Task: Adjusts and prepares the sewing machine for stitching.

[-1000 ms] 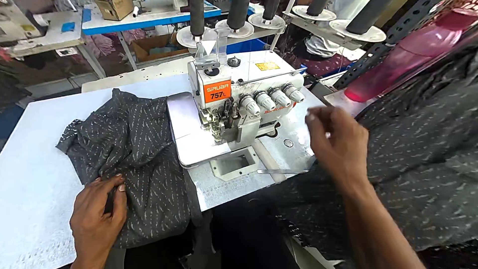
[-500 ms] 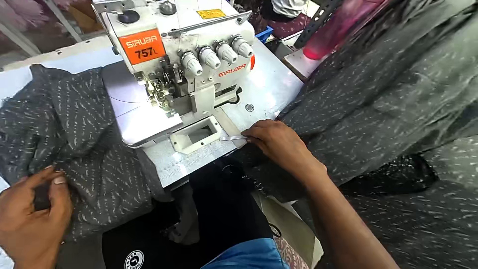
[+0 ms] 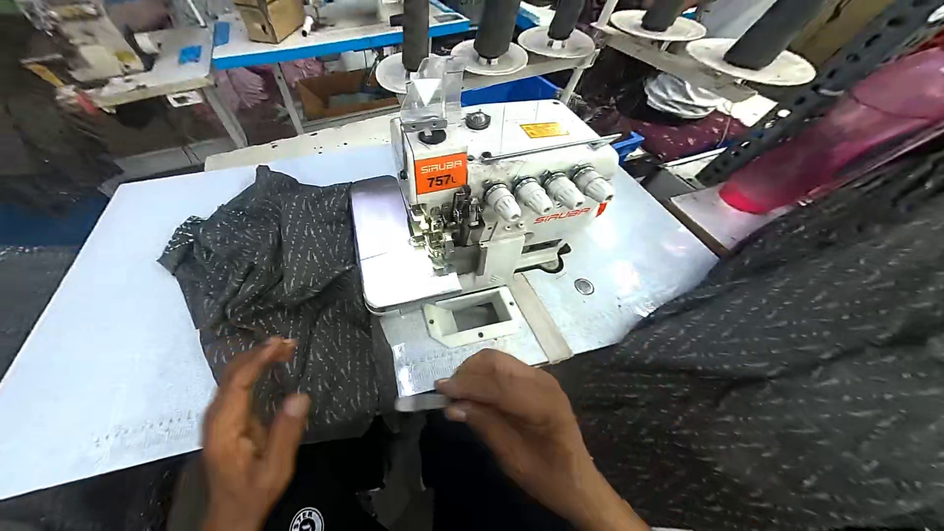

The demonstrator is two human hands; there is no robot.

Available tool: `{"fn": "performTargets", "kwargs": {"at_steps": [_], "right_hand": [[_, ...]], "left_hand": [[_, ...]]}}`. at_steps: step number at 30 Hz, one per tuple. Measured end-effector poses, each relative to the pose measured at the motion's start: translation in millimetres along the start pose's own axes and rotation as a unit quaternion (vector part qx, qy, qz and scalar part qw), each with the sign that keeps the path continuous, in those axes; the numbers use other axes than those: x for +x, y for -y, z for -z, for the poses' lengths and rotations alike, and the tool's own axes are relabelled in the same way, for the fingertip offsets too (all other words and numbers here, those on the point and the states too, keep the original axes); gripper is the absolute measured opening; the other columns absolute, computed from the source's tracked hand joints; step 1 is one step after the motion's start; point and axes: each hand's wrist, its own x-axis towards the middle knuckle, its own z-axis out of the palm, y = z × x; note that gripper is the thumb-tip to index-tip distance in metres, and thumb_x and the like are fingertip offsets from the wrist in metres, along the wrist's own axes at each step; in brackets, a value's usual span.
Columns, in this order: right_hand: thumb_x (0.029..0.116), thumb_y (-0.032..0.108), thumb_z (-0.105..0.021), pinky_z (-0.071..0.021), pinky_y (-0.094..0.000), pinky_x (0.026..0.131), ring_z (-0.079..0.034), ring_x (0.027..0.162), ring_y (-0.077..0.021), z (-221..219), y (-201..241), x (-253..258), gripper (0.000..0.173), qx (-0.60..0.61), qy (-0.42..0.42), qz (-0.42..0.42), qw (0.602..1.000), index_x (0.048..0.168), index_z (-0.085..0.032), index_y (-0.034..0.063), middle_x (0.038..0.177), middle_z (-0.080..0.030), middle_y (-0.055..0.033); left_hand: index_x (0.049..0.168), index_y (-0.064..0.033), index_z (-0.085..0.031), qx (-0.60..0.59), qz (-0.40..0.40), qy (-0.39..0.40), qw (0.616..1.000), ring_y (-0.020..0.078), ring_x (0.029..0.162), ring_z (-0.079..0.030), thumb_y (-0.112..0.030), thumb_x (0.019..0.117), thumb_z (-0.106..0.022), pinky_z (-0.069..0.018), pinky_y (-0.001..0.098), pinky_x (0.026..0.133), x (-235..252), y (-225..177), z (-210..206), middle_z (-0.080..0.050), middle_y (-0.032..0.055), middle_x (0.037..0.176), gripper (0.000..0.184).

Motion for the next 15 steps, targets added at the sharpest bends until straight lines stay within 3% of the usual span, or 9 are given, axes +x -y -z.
{"fn": "performTargets", "kwargs": {"at_steps": [2,5,8,11,13,15], "right_hand": [[0.0982,0.014,-0.07,-0.0595,-0.0279,0.083,-0.069,0.092,-0.0114,-20.9,1.5,0.1,0.016,-0.021,0.016,-0.008,1.0,0.111,-0.077,0.0074,0.099,-0.073,-0.0054],[0.101,0.02,-0.066,-0.0573,-0.0302,0.084,-0.068,0.093,-0.0151,-37.7,-0.9,-2.9,0.015,-0.149,0.036,0.01,0.988,0.108,-0.074,0.0093,0.096,-0.072,-0.0047],[0.1028,0.027,-0.061,-0.0564,-0.0326,0.078,-0.066,0.088,-0.0181,-35.4,-2.2,-5.7,0.019,-0.252,0.05,0.01,0.966,0.101,-0.072,0.011,0.09,-0.068,-0.0052],[0.1,0.025,-0.06,-0.0574,-0.0322,0.079,-0.067,0.092,-0.0188,-26.8,5.0,-6.2,0.018,-0.249,0.052,0.021,0.967,0.096,-0.07,0.0104,0.095,-0.068,-0.009],[0.1022,0.022,-0.061,-0.0597,-0.0285,0.087,-0.068,0.104,-0.0145,-15.1,12.9,0.6,0.015,-0.238,0.015,0.016,0.971,0.105,-0.071,0.0126,0.112,-0.068,-0.0097],[0.0979,0.017,-0.07,-0.0626,-0.0299,0.088,-0.07,0.105,-0.0138,0.7,14.0,13.2,0.012,-0.208,-0.076,0.024,0.975,0.109,-0.073,0.0137,0.116,-0.07,-0.0051]], "left_hand": [[0.151,-0.0229,-0.048,-0.178,0.046,0.077,0.98,0.0224,0.128,-0.059,-0.057,0.1013,-0.052,-0.0506,0.0429,0.108,-3.6,-36.3,-32.4,-0.06,0.0023,0.143,0.06],[0.127,-0.0126,-0.069,-0.293,0.067,0.055,0.952,0.0263,0.12,-0.066,-0.043,0.1086,-0.045,-0.056,0.043,0.103,-5.5,-59.1,-75.5,-0.068,0.0104,0.131,0.042],[0.126,-0.0154,-0.069,-0.273,0.046,0.116,0.954,0.0265,0.138,-0.052,-0.045,0.1104,-0.035,-0.0451,0.0447,0.115,-4.4,-65.7,-88.4,-0.056,0.0115,0.147,0.048],[0.137,-0.025,-0.061,-0.155,-0.034,0.203,0.966,0.0288,0.148,-0.038,-0.053,0.1082,-0.032,-0.0286,0.0578,0.123,-1.9,-70.8,-87.8,-0.046,0.0117,0.156,0.05],[0.148,-0.0222,-0.049,-0.12,-0.046,0.205,0.97,0.0285,0.148,-0.039,-0.059,0.104,-0.041,-0.0308,0.0594,0.121,4.7,-69.4,-69.5,-0.043,0.0121,0.158,0.059],[0.151,-0.0226,-0.046,-0.141,-0.005,0.158,0.977,0.0216,0.139,-0.05,-0.059,0.1019,-0.05,-0.0437,0.0466,0.115,9.7,-55.4,-40.5,-0.05,0.0056,0.153,0.061]]}}
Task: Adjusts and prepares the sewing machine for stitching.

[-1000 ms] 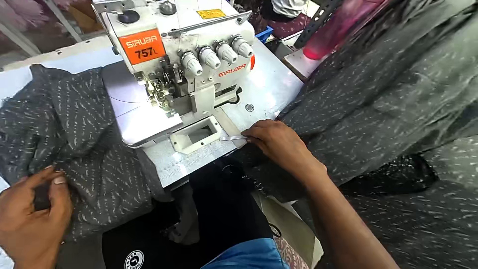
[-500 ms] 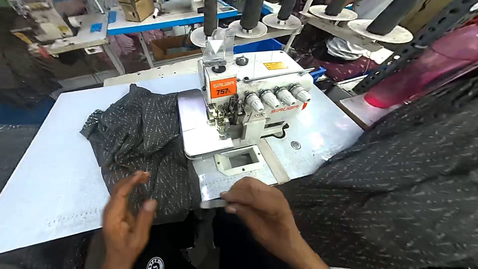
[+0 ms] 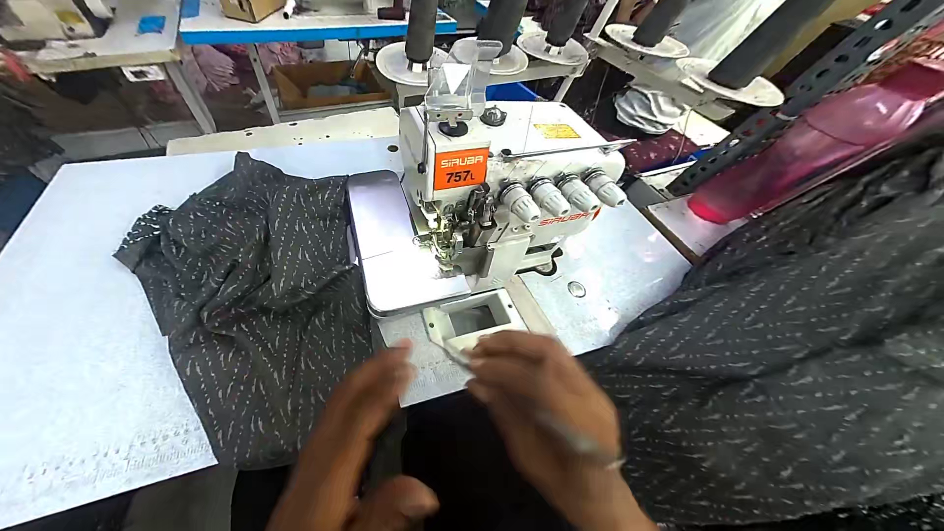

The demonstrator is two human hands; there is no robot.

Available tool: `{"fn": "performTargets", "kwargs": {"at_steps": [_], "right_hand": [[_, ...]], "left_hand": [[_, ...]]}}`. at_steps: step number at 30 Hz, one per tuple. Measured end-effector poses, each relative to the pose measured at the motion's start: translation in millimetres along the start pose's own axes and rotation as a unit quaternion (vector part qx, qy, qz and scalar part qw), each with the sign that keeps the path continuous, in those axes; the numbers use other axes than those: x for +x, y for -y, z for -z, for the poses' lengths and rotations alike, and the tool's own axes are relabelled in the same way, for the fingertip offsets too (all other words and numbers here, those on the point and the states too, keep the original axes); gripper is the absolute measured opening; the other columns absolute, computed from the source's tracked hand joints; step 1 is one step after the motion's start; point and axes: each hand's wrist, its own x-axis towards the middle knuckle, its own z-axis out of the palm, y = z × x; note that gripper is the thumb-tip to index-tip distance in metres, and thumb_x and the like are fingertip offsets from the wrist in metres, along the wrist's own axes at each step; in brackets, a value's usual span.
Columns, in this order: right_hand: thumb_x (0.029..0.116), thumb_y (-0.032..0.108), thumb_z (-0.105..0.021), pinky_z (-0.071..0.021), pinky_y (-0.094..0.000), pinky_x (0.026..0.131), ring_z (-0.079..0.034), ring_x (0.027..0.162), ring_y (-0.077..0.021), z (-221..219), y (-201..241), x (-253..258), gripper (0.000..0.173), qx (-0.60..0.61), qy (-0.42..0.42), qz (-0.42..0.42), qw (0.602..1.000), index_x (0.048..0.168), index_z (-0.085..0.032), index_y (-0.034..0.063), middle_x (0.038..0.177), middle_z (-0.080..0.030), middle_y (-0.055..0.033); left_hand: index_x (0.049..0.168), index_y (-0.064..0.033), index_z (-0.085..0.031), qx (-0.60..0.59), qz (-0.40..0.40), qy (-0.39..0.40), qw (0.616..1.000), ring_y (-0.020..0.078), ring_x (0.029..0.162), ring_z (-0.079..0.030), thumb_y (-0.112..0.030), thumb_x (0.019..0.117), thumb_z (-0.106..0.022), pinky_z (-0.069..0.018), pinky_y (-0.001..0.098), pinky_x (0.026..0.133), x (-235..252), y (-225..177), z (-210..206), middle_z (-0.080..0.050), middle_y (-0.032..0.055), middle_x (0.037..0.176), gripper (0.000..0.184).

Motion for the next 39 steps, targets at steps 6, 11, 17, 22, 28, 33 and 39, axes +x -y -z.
{"fn": "performTargets", "kwargs": {"at_steps": [6,11,17,22,28,33,39], "right_hand": [[0.0878,0.004,-0.079,-0.0665,-0.0331,0.082,-0.075,0.095,-0.0183,-1.8,-26.1,48.8,0.019,-0.044,-0.177,0.076,0.98,0.103,-0.068,0.007,0.106,-0.074,-0.0059],[0.089,0.001,-0.077,-0.0653,-0.0302,0.085,-0.074,0.1,-0.0181,-14.9,-31.7,65.1,0.012,-0.141,-0.157,0.11,0.971,0.097,-0.069,0.0005,0.105,-0.074,-0.0105],[0.0889,0.001,-0.077,-0.0635,-0.0273,0.086,-0.074,0.103,-0.0183,-18.9,-34.6,73.5,0.01,-0.196,-0.144,0.143,0.959,0.096,-0.07,-0.0007,0.107,-0.074,-0.0137],[0.0881,-0.002,-0.076,-0.0643,-0.0273,0.085,-0.074,0.101,-0.0184,-21.1,-37.6,75.9,0.008,-0.183,-0.152,0.128,0.963,0.094,-0.071,-0.0009,0.105,-0.074,-0.0129],[0.0896,-0.001,-0.076,-0.0664,-0.0306,0.078,-0.076,0.09,-0.0162,-23.5,-37.6,70.3,0.017,-0.016,-0.211,0.067,0.975,0.101,-0.067,0.0073,0.101,-0.075,-0.0038],[0.09,0.001,-0.076,-0.0664,-0.0303,0.076,-0.075,0.085,-0.0161,-21.9,-34.6,64.1,0.018,0.027,-0.225,0.041,0.973,0.103,-0.067,0.0088,0.098,-0.075,-0.0033],[0.0895,0.001,-0.077,-0.0669,-0.0328,0.08,-0.076,0.091,-0.0184,-20.8,-34.6,67.3,0.02,0.017,-0.23,0.069,0.971,0.104,-0.066,0.0096,0.103,-0.075,-0.004]], "left_hand": [[0.138,0.0027,-0.051,0.097,0.111,-0.264,0.953,0.0041,0.085,-0.065,-0.017,0.1042,-0.055,-0.057,0.0224,0.072,-28.0,62.6,71.0,-0.067,0.0031,0.115,0.039],[0.127,0.0141,-0.053,0.123,0.129,-0.285,0.942,0.0002,0.077,-0.062,-0.005,0.0997,-0.055,-0.0545,0.0175,0.066,-37.5,84.4,75.8,-0.067,0.0043,0.101,0.033],[0.121,0.0182,-0.056,0.171,0.108,-0.28,0.939,0.0,0.077,-0.06,-0.006,0.0978,-0.058,-0.0504,0.0144,0.068,-34.2,84.9,68.5,-0.068,0.0113,0.097,0.034],[0.12,0.0174,-0.057,0.156,0.1,-0.286,0.94,-0.0001,0.079,-0.061,-0.005,0.098,-0.057,-0.0511,0.015,0.071,-36.7,86.5,68.4,-0.068,0.0085,0.095,0.031],[0.117,0.0175,-0.058,0.16,0.101,-0.281,0.941,-0.0007,0.08,-0.061,-0.005,0.098,-0.057,-0.051,0.0146,0.073,-36.4,85.2,67.5,-0.068,0.0086,0.094,0.03],[0.116,0.017,-0.059,0.172,0.093,-0.273,0.942,0.0003,0.078,-0.061,-0.005,0.0985,-0.057,-0.0512,0.0156,0.071,-36.1,85.6,67.9,-0.068,0.0092,0.091,0.029],[0.115,0.017,-0.06,0.179,0.099,-0.271,0.941,0.0006,0.078,-0.06,-0.006,0.098,-0.057,-0.0503,0.0153,0.071,-36.4,85.0,66.8,-0.068,0.0091,0.09,0.028]]}}
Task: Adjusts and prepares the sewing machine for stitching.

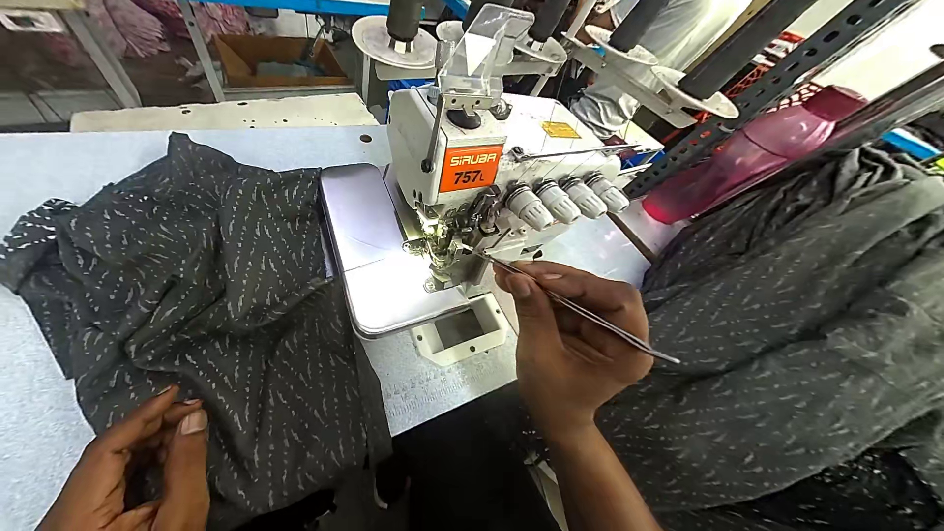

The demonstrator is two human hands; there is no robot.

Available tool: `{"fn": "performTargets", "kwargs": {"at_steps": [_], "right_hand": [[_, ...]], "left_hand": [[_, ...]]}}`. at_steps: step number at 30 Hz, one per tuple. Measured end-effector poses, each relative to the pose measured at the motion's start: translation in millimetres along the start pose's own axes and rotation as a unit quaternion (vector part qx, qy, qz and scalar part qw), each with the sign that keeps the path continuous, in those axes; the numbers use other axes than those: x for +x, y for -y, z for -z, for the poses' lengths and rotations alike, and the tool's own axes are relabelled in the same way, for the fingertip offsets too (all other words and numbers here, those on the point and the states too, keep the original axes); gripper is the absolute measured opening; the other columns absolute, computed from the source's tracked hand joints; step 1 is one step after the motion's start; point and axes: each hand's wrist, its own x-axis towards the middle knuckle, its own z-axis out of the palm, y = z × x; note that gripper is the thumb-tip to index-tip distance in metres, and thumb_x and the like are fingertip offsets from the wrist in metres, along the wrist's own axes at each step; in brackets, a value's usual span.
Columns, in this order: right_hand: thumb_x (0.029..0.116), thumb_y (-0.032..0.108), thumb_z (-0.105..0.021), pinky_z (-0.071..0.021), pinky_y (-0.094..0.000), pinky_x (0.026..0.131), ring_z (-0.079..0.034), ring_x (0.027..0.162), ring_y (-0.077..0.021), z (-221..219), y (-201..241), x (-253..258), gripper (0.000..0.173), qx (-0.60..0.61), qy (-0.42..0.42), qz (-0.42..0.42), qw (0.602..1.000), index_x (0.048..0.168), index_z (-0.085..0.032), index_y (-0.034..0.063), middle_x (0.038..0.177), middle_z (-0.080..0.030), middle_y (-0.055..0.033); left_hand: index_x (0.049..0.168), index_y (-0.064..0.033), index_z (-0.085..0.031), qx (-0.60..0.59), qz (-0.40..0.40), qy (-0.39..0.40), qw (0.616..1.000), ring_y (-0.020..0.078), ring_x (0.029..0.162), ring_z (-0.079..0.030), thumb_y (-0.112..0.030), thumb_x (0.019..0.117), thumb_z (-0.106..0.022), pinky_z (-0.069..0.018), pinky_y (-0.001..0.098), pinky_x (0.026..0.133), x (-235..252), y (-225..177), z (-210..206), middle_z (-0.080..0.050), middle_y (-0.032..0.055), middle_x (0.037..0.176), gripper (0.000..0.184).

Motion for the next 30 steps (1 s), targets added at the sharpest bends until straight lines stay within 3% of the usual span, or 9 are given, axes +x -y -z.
{"fn": "performTargets", "kwargs": {"at_steps": [5,12,18,23,30], "right_hand": [[0.0887,-0.001,-0.077,-0.0664,-0.0324,0.083,-0.075,0.097,-0.02,-2.2,-8.8,2.1,0.017,-0.058,0.049,0.049,0.996,0.101,-0.066,0.0025,0.107,-0.074,-0.0102],[0.088,-0.002,-0.077,-0.065,-0.0285,0.081,-0.075,0.097,-0.0177,-6.1,-14.7,1.5,0.013,-0.11,0.056,0.052,0.991,0.096,-0.068,-0.0007,0.105,-0.075,-0.011],[0.0911,0.001,-0.075,-0.0664,-0.0312,0.078,-0.075,0.089,-0.0173,-2.2,-4.5,0.1,0.017,-0.014,-0.003,-0.014,1.0,0.102,-0.065,0.0081,0.101,-0.074,-0.0041],[0.0927,0.001,-0.073,-0.0675,-0.0369,0.078,-0.077,0.084,-0.0226,1.5,-0.2,-0.4,0.018,0.057,-0.035,-0.084,0.994,0.104,-0.061,0.0081,0.099,-0.075,-0.0075],[0.0933,0.003,-0.074,-0.0677,-0.0368,0.077,-0.077,0.083,-0.0229,3.9,2.6,-1.6,0.018,0.088,-0.032,-0.11,0.989,0.105,-0.06,0.0086,0.098,-0.075,-0.0085]], "left_hand": [[0.114,0.0166,-0.06,0.002,-0.001,0.0,1.0,0.0008,0.077,-0.06,-0.006,0.0982,-0.058,-0.0503,0.0157,0.07,0.4,1.2,0.0,-0.068,0.0085,0.089,0.028],[0.113,0.0157,-0.061,-0.002,0.001,-0.006,1.0,0.0007,0.077,-0.06,-0.005,0.098,-0.058,-0.0505,0.0155,0.07,-0.5,1.1,-0.4,-0.068,0.0076,0.088,0.026],[0.112,0.016,-0.062,0.002,0.006,-0.009,1.0,0.0007,0.077,-0.06,-0.005,0.098,-0.058,-0.0508,0.0155,0.07,-0.2,0.2,-0.7,-0.067,0.0075,0.087,0.026],[0.111,0.0155,-0.062,0.0,-0.001,-0.004,1.0,0.0011,0.076,-0.06,-0.006,0.0982,-0.058,-0.051,0.0159,0.07,-0.2,0.6,-0.6,-0.067,0.008,0.087,0.025],[0.11,0.0158,-0.063,0.004,-0.007,-0.006,1.0,0.0002,0.075,-0.06,-0.006,0.0981,-0.059,-0.0511,0.0152,0.069,1.0,1.1,-0.8,-0.067,0.0079,0.086,0.025]]}}
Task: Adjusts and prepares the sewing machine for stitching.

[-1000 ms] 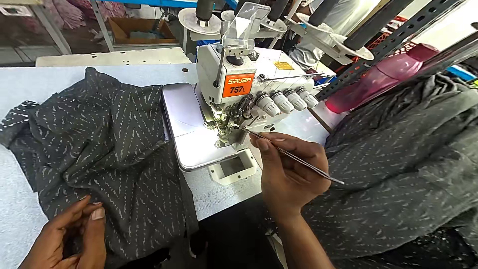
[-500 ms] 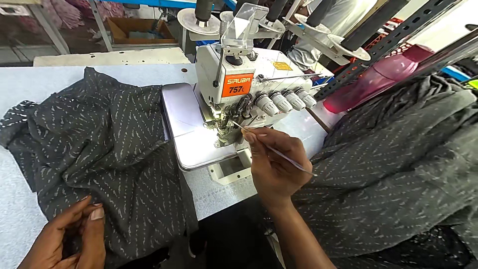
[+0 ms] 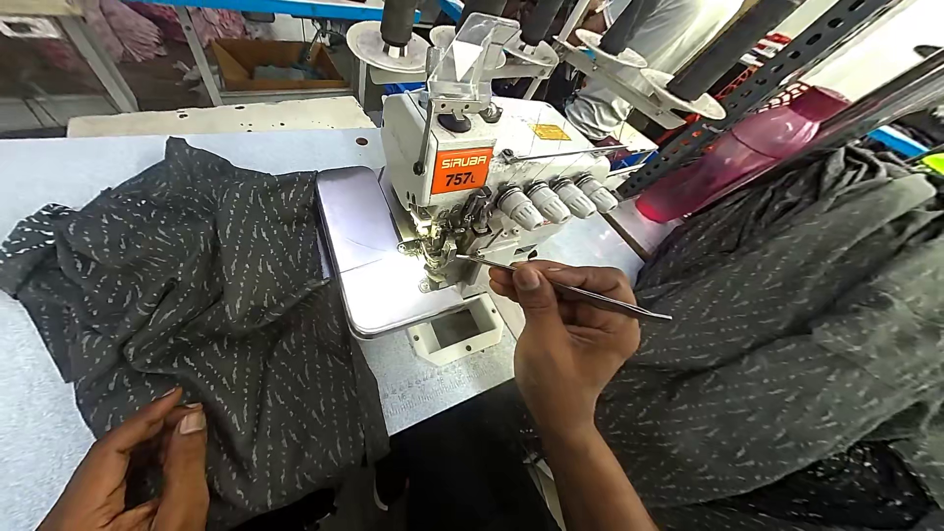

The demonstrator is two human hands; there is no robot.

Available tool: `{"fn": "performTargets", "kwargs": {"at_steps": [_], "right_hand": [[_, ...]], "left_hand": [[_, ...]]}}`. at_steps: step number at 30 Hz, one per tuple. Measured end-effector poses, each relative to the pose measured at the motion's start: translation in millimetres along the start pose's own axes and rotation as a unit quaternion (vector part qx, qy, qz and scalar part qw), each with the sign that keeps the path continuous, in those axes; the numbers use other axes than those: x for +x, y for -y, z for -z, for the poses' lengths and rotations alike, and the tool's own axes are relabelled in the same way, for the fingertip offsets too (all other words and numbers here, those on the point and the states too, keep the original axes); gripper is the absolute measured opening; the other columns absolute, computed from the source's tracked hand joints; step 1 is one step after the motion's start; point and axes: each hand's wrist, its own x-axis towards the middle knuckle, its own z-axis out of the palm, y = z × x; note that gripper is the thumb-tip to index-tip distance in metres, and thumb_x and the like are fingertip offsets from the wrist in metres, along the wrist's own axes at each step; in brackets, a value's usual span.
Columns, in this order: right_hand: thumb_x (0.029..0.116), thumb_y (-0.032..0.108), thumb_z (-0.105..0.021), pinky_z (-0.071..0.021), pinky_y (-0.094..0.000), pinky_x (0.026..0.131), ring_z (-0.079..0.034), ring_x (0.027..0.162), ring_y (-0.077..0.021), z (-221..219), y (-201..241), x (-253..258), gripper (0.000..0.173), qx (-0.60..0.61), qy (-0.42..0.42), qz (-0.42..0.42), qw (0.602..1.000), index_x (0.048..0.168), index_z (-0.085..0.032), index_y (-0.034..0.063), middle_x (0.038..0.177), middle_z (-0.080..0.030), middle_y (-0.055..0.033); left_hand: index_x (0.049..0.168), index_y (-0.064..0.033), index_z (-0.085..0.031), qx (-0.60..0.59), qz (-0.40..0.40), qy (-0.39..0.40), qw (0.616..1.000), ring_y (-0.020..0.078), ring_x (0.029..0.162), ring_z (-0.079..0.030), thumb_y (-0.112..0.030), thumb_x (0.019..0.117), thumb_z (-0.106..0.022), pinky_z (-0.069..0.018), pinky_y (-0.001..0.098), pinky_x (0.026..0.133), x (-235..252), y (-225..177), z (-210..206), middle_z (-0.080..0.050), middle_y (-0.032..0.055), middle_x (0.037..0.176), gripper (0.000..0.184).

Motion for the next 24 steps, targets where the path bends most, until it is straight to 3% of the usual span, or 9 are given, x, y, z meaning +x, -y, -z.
{"fn": "performTargets", "kwargs": {"at_steps": [5,7,9,10,12,14,16,18,24], "right_hand": [[0.0953,0.016,-0.074,-0.0661,-0.033,0.07,-0.073,0.078,-0.0166,23.5,5.3,-6.9,0.017,0.063,0.13,-0.087,0.986,0.11,-0.065,0.0134,0.096,-0.072,-0.0049],[0.1002,0.022,-0.067,-0.0652,-0.0365,0.076,-0.073,0.084,-0.0165,41.3,0.9,-1.6,0.012,0.03,0.073,-0.062,0.995,0.111,-0.067,0.0169,0.098,-0.072,-0.0007],[0.1028,0.018,-0.049,-0.063,-0.0392,0.078,-0.072,0.082,-0.0163,63.7,-5.2,17.0,0.015,0.026,-0.029,-0.042,0.998,0.107,-0.063,0.021,0.09,-0.072,0.0047],[0.1017,0.012,-0.042,-0.0628,-0.0383,0.074,-0.071,0.076,-0.015,75.4,-9.8,32.1,0.021,0.019,-0.075,-0.04,0.996,0.105,-0.061,0.0206,0.084,-0.069,0.0066],[0.102,0.012,-0.039,-0.0562,-0.0256,0.06,-0.06,0.063,-0.0047,98.4,-25.1,65.0,0.021,-0.059,-0.109,-0.099,0.987,0.107,-0.057,0.0192,0.08,-0.062,0.0104],[0.1033,0.019,-0.045,-0.0433,-0.0188,0.049,-0.047,0.055,0.0008,113.8,-49.6,97.0,0.022,-0.177,-0.065,-0.191,0.963,0.116,-0.063,0.0149,0.09,-0.063,0.0091],[0.1053,0.028,-0.049,-0.037,-0.0222,0.047,-0.041,0.052,-0.0017,123.6,-82.0,122.3,0.029,-0.246,0.01,-0.24,0.939,0.121,-0.066,0.0115,0.087,-0.06,0.0061],[0.1069,0.033,-0.046,-0.035,-0.0231,0.045,-0.039,0.049,-0.0032,126.2,-109.0,138.8,0.028,-0.275,0.077,-0.284,0.915,0.111,-0.064,0.012,0.071,-0.051,0.0048],[0.1105,0.036,-0.04,-0.0296,-0.0181,0.037,-0.035,0.039,-0.0014,135.6,-140.3,160.7,0.031,-0.214,0.166,-0.386,0.882,0.094,-0.059,0.0168,0.057,-0.05,0.0062]], "left_hand": [[0.11,0.0159,-0.062,0.01,0.004,0.005,1.0,0.0004,0.075,-0.06,-0.005,0.098,-0.058,-0.0516,0.0154,0.07,0.3,-0.6,1.3,-0.067,0.0074,0.086,0.025],[0.11,0.0159,-0.063,0.017,0.007,0.008,1.0,0.0002,0.075,-0.06,-0.004,0.0973,-0.058,-0.0517,0.0152,0.071,1.0,-2.0,1.4,-0.067,0.0073,0.086,0.025],[0.11,0.0155,-0.064,0.022,0.009,0.013,1.0,-0.0002,0.074,-0.06,-0.005,0.0969,-0.058,-0.0512,0.0147,0.07,0.8,-3.0,1.8,-0.067,0.0069,0.085,0.025],[0.11,0.015,-0.064,0.023,0.007,0.013,1.0,-0.0004,0.074,-0.06,-0.005,0.0968,-0.058,-0.0511,0.0145,0.069,0.8,-2.7,1.5,-0.067,0.0067,0.085,0.025],[0.11,0.0145,-0.064,0.024,0.002,0.011,1.0,-0.0002,0.073,-0.06,-0.006,0.0966,-0.059,-0.0515,0.0146,0.068,0.9,-2.5,0.1,-0.067,0.0074,0.085,0.025],[0.11,0.0143,-0.065,0.034,0.003,0.012,0.999,-0.0006,0.073,-0.06,-0.007,0.0962,-0.06,-0.0518,0.0142,0.068,1.7,-4.6,-1.3,-0.068,0.0081,0.085,0.026],[0.111,0.0137,-0.065,0.047,0.006,0.012,0.999,-0.0015,0.072,-0.06,-0.007,0.0961,-0.06,-0.0514,0.0135,0.067,1.3,-6.2,-1.5,-0.068,0.0077,0.086,0.026],[0.111,0.0131,-0.065,0.059,0.006,0.01,0.998,-0.002,0.072,-0.059,-0.008,0.0962,-0.059,-0.0508,0.0131,0.067,0.9,-6.9,-1.7,-0.068,0.0074,0.086,0.027],[0.11,0.0109,-0.067,0.084,-0.005,0.007,0.996,-0.0023,0.069,-0.058,-0.008,0.0966,-0.059,-0.0498,0.0127,0.065,1.0,-7.9,-4.9,-0.068,0.007,0.084,0.025]]}}
